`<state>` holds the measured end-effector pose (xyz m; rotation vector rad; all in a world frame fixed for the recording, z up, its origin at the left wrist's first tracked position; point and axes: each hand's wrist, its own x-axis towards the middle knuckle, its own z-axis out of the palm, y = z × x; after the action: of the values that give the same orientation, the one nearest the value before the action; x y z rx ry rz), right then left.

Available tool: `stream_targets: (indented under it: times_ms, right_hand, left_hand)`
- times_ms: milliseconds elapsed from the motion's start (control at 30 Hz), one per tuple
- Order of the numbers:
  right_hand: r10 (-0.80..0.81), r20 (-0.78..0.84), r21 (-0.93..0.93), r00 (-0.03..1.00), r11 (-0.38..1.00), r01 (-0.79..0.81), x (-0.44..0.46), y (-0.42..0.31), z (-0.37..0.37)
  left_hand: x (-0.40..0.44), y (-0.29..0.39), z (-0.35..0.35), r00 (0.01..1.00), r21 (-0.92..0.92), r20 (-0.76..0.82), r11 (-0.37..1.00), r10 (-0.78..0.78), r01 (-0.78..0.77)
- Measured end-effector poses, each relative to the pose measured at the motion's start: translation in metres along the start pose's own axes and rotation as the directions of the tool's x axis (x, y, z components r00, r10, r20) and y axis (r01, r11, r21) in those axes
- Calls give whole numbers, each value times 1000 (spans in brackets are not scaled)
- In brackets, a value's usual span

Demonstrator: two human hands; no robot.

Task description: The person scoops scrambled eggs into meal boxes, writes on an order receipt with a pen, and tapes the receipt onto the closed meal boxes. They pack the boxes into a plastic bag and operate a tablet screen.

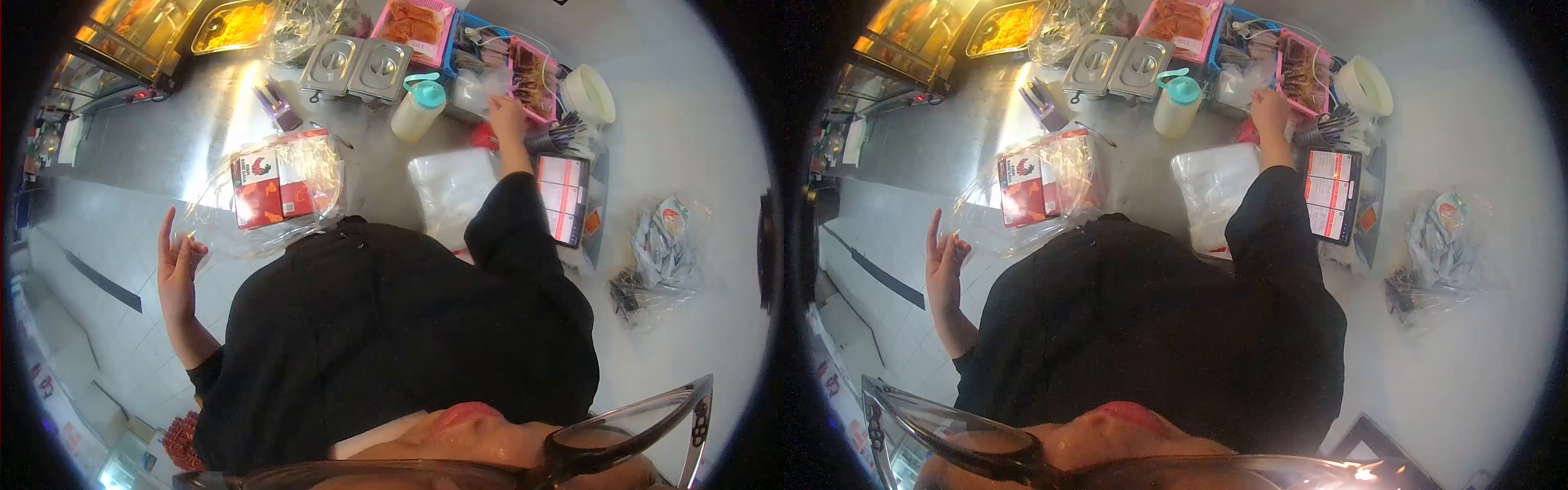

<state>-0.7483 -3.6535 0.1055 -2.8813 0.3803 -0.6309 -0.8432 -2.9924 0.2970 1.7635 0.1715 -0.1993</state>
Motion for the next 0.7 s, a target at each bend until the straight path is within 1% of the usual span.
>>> stream_targets:
  times_ms: [67,167,267,367,400,500,533,567,633,700]
  right_hand:
    - [33,-13,-15,999,999,-33,2,2,1]
    - [19,-91,-67,996,997,-25,5,4,2]
    - [158,-88,151,983,978,-144,12,11,-2]
    - [319,-200,317,927,916,-247,19,17,-21]
    - [443,-158,319,883,869,-379,23,15,-33]
    - [402,-303,349,864,891,-291,27,38,-43]
    - [460,-271,378,846,859,-346,24,22,-63]
    - [538,-214,547,815,758,-356,21,5,-81]
    - [648,-61,813,759,473,-339,11,-25,-109]
    - [658,-145,851,739,464,-246,-1,-56,-128]
  left_hand:
    - [-1,1,0,1000,-3,-8,1000,-13,13]
    - [-2,4,-2,1000,9,-8,1000,-19,19]
    - [-1,2,-5,1000,13,3,1000,-16,16]
    - [-2,3,-8,1000,0,14,1000,-15,15]
    - [-1,4,-10,1000,-3,20,1000,-14,14]
    - [7,0,-24,992,56,127,998,17,-24]
    - [9,0,-28,984,19,174,999,42,-46]
    - [10,1,-32,973,-19,221,998,68,-66]
    - [16,3,-41,937,-77,332,993,106,-85]
    - [22,5,-53,881,-116,456,990,126,-81]
